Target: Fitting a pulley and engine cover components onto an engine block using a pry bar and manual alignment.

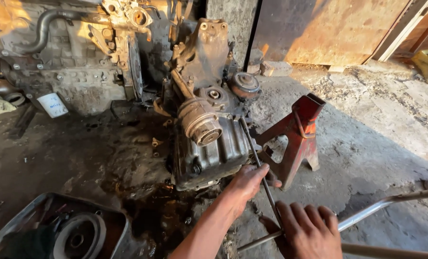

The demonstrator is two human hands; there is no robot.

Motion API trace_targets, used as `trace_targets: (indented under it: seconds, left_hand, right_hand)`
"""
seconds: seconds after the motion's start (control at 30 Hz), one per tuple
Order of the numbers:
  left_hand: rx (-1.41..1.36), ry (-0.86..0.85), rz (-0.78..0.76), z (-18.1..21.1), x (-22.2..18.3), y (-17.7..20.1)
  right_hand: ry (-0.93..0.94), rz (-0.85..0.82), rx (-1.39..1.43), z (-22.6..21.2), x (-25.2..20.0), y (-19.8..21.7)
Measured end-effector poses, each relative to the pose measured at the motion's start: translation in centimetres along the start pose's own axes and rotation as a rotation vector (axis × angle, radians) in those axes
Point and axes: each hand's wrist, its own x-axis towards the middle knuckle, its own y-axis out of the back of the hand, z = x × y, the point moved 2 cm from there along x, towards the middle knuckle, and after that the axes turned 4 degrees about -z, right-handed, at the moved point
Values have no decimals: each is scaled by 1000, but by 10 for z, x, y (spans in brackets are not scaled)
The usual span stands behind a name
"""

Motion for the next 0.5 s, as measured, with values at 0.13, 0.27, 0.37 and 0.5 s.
trace_targets:
  seconds: [0.13,0.27,0.37,0.5]
  left_hand:
    - [-142,25,-45,32,-27,1]
    - [-102,-93,-113,-9,4,1]
    - [-222,-86,-70,15,-23,-17]
    - [-126,178,25,67,-71,-25]
  right_hand:
    - [-44,67,128,-5,7,-18]
    - [-676,-258,535,-22,-6,-33]
    - [-1000,-214,908,-32,-12,-37]
    - [-1293,-282,859,-36,-15,-58]
